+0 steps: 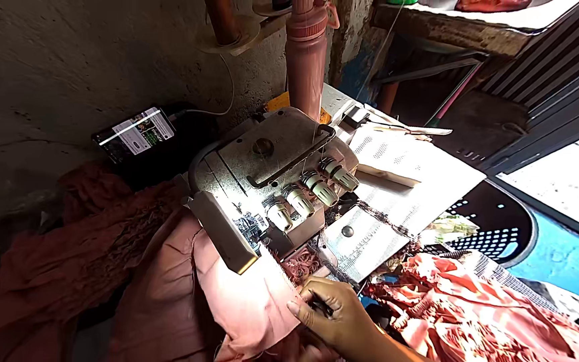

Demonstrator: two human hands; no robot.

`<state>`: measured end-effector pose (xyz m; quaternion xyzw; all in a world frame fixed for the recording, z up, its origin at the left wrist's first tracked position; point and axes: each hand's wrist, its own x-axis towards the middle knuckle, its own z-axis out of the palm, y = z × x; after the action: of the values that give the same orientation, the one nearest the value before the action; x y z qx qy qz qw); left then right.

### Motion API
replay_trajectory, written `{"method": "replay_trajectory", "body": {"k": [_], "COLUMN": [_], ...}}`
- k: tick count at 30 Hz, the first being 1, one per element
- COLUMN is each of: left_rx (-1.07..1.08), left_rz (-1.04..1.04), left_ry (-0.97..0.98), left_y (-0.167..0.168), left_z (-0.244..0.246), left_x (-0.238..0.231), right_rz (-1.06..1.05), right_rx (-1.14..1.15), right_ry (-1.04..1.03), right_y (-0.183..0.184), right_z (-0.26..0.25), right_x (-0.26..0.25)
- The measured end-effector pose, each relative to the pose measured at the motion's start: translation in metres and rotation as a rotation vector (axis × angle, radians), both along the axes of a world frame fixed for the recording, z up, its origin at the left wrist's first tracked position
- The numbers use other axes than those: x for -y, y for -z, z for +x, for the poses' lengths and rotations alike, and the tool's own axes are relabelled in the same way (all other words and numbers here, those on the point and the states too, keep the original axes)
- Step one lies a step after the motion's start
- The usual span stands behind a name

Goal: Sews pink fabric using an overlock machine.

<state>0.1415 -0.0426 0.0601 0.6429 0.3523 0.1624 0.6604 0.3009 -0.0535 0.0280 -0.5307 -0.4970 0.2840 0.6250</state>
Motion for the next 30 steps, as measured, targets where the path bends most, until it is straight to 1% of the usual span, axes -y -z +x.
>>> {"method": "replay_trajectory", "body": {"k": [1,2,3,4,5,6,7,9,11,13,15,17,19,21,22,23,25,27,28,29,30], "left_rx": [0.13,0.21,0.259,0.269,0.224,0.16,0.11,0.001,-0.103,-0.215,-0.278,-0.369,-0.417,-0.463,-0.465,-0.477,-0.476,-0.447,-0.433,-0.427,-0.425], "left_rz": [-0.145,-0.139,0.009,0.227,0.452,0.603,0.676,0.705,0.677,0.644,0.645,0.767,0.894,0.91,0.953,0.958,0.987,1.055,1.048,1.007,0.92], "left_ry": [-0.225,-0.423,-0.619,-0.739,-0.777,-0.781,-0.765,-0.717,-0.653,-0.59,-0.475,-0.403,-0.437,-0.448,-0.446,-0.448,-0.507,-0.57,-0.598,-0.618,-0.63], "left_y": [0.007,0.006,0.0,-0.005,-0.008,-0.011,-0.013,-0.02,-0.024,-0.025,-0.024,-0.02,-0.014,-0.013,-0.015,-0.025,-0.038,-0.026,-0.022,-0.021,-0.019], "left_z": [0.002,0.008,0.018,0.026,0.029,0.03,0.029,0.029,0.028,0.023,0.016,0.008,0.004,0.005,0.007,0.013,0.023,0.019,0.017,0.016,0.013], "left_x": [-0.002,-0.004,-0.006,-0.008,-0.012,-0.017,-0.021,-0.028,-0.039,-0.054,-0.072,-0.092,-0.111,-0.128,-0.133,-0.133,-0.132,-0.136,-0.135,-0.132,-0.128], "right_rz": [0.012,0.019,0.022,0.025,0.031,0.041,0.046,0.031,-0.043,-0.12,-0.151,-0.158,-0.156,-0.147,-0.145,-0.151,-0.194,-0.249,-0.275,-0.293,-0.293], "right_rx": [0.015,0.021,0.021,0.02,0.021,0.023,0.024,0.022,-0.016,-0.107,-0.223,-0.255,-0.227,-0.201,-0.172,-0.123,0.006,0.169,0.256,0.335,0.4], "right_ry": [0.006,0.014,0.02,0.023,0.023,0.019,0.018,0.023,-0.001,-0.03,-0.028,0.005,0.042,0.063,0.072,0.079,0.077,0.057,0.05,0.04,0.028], "right_y": [-0.001,-0.001,-0.001,-0.001,-0.002,-0.003,-0.004,-0.006,-0.009,-0.012,-0.016,-0.019,-0.019,-0.018,-0.018,-0.019,-0.022,-0.027,-0.032,-0.04,-0.047], "right_z": [0.0,0.0,-0.001,-0.001,-0.002,-0.002,-0.003,-0.001,0.002,0.004,0.004,0.002,0.001,0.0,0.0,0.002,0.008,0.016,0.02,0.023,0.025], "right_x": [0.0,0.0,0.001,0.001,0.001,0.0,-0.001,-0.008,-0.021,-0.038,-0.056,-0.066,-0.069,-0.066,-0.063,-0.06,-0.051,-0.041,-0.036,-0.031,-0.026]}}
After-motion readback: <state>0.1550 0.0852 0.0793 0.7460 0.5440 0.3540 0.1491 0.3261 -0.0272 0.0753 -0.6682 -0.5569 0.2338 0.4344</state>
